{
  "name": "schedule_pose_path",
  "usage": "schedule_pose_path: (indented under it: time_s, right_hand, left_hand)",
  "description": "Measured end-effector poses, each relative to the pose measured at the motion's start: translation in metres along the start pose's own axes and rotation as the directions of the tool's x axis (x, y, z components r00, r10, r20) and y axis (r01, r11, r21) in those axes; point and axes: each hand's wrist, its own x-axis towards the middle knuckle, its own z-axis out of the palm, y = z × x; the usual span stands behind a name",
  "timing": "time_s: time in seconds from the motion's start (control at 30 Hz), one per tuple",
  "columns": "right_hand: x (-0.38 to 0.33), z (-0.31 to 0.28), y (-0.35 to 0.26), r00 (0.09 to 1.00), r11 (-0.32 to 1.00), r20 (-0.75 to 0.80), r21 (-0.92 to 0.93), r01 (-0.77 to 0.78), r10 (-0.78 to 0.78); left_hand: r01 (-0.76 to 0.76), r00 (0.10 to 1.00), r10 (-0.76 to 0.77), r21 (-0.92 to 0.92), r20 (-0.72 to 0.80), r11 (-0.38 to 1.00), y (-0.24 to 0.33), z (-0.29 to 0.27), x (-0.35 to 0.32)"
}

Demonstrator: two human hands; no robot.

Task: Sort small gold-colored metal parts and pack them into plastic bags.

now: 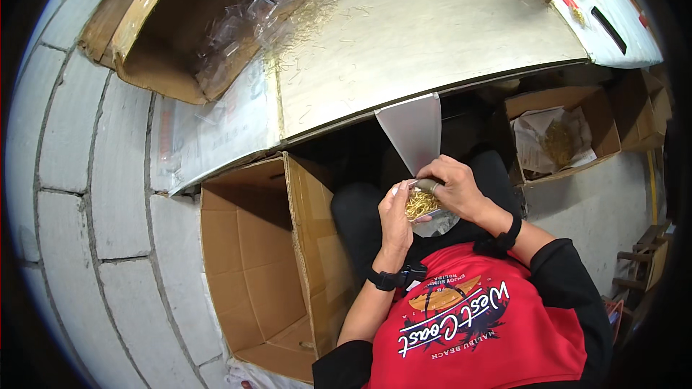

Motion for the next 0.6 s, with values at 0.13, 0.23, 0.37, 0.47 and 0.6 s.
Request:
schedule_pose_path:
  time_s: [0.13, 0.23, 0.37, 0.47, 0.6]
  right_hand:
    - [0.0, -0.004, -0.002, 0.984, 0.994, -0.143, -0.033, 0.1, -0.103]
    - [0.001, -0.022, -0.006, 0.993, 0.998, -0.117, 0.058, -0.024, 0.031]
    - [-0.016, -0.008, 0.012, 0.988, 0.998, 0.145, 0.038, 0.052, -0.057]
    - [-0.013, -0.006, 0.0, 0.97, 0.979, 0.243, -0.19, 0.079, -0.031]
    - [-0.009, -0.008, 0.0, 0.962, 0.951, 0.274, -0.303, 0.067, 0.02]
  left_hand:
    - [-0.014, 0.998, 0.022, 0.151, -0.054, 0.988, -0.004, -0.003, 0.001]
    - [-0.067, 0.992, 0.085, 0.177, -0.098, 0.982, -0.004, -0.005, 0.001]
    - [-0.047, 0.995, 0.059, 0.139, -0.078, 0.989, -0.005, -0.001, 0.003]
    - [-0.062, 0.994, 0.07, 0.091, -0.089, 0.994, -0.006, 0.003, 0.002]
    - [-0.063, 0.997, 0.069, 0.128, -0.04, 0.99, -0.004, 0.003, 0.003]
